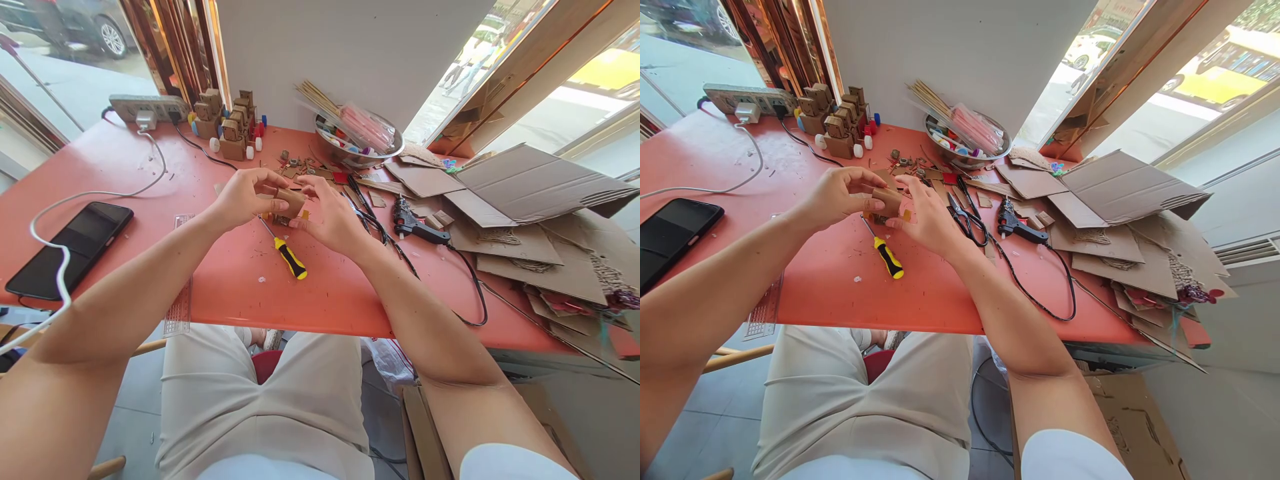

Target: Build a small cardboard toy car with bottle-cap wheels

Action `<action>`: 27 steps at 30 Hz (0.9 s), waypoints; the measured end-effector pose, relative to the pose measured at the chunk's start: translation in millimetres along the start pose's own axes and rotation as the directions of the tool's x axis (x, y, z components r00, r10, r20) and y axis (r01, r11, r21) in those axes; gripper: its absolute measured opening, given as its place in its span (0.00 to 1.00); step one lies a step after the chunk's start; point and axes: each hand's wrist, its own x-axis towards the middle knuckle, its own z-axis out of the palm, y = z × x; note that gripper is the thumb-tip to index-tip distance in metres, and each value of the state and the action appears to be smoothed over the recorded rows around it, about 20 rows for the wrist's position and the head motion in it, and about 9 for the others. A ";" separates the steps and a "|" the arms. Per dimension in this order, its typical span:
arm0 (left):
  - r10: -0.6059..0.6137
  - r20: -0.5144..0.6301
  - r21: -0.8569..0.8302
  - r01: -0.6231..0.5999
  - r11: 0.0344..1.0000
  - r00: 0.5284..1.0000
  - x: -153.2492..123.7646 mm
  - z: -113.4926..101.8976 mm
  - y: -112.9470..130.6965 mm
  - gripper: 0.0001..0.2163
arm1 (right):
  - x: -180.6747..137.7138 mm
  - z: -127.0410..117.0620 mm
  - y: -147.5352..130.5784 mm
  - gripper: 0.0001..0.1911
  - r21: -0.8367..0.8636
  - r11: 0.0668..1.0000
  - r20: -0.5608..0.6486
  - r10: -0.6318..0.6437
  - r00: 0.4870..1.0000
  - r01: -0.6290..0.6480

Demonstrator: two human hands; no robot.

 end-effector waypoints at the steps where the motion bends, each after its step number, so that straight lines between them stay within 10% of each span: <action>1: 0.000 -0.001 -0.012 0.000 1.000 1.000 0.0 0.5 -0.8 0.18 | 0.4 1.9 0.4 0.35 0.003 1.000 -0.017 -0.005 1.000 0.006; 27: -0.039 0.149 0.022 0.036 0.999 0.988 3.5 -7.9 -10.7 0.25 | 1.0 13.9 -5.8 0.11 -0.017 1.000 -0.043 0.019 0.999 -0.020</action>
